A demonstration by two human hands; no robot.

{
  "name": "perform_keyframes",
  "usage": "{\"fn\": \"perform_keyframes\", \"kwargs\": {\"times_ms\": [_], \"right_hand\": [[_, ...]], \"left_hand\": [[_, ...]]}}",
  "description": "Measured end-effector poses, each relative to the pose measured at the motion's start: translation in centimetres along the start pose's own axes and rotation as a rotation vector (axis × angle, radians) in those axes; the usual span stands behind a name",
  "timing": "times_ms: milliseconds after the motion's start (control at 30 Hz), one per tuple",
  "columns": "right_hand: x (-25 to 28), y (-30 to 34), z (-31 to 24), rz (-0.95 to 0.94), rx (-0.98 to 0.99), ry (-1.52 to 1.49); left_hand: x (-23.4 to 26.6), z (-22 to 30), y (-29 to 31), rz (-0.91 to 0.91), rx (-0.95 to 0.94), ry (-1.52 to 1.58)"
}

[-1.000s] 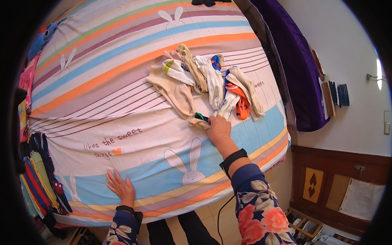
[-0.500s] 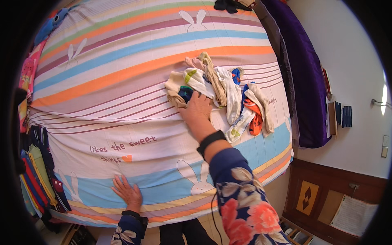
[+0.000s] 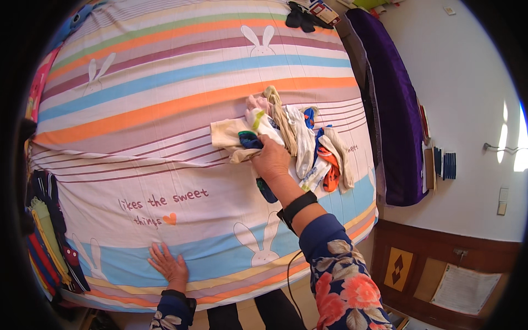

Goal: The person folds a pink floral hoodie and a blue patterned jacket on a bed, then gathers socks and small boxes from the bed surface. The folded garments are placed on a growing stack of clothes on the left side of the bed.

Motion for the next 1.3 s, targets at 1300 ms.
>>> {"fn": "perform_keyframes", "kwargs": {"times_ms": [1300], "right_hand": [[0.0, -10.9, 14.9, -0.06, -0.155, -0.147]], "left_hand": [[0.6, 0.0, 0.4, 0.172, -0.044, -0.101]]}}
Point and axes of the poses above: each hand's wrist, its own y-axis away from the middle knuckle, its own x-axis out of the back of the hand, z = x × y, the point moved 10 cm from there along -y, towards the middle knuckle, and after that the axes turned 3 degrees about -y, right-handed, at the moved point
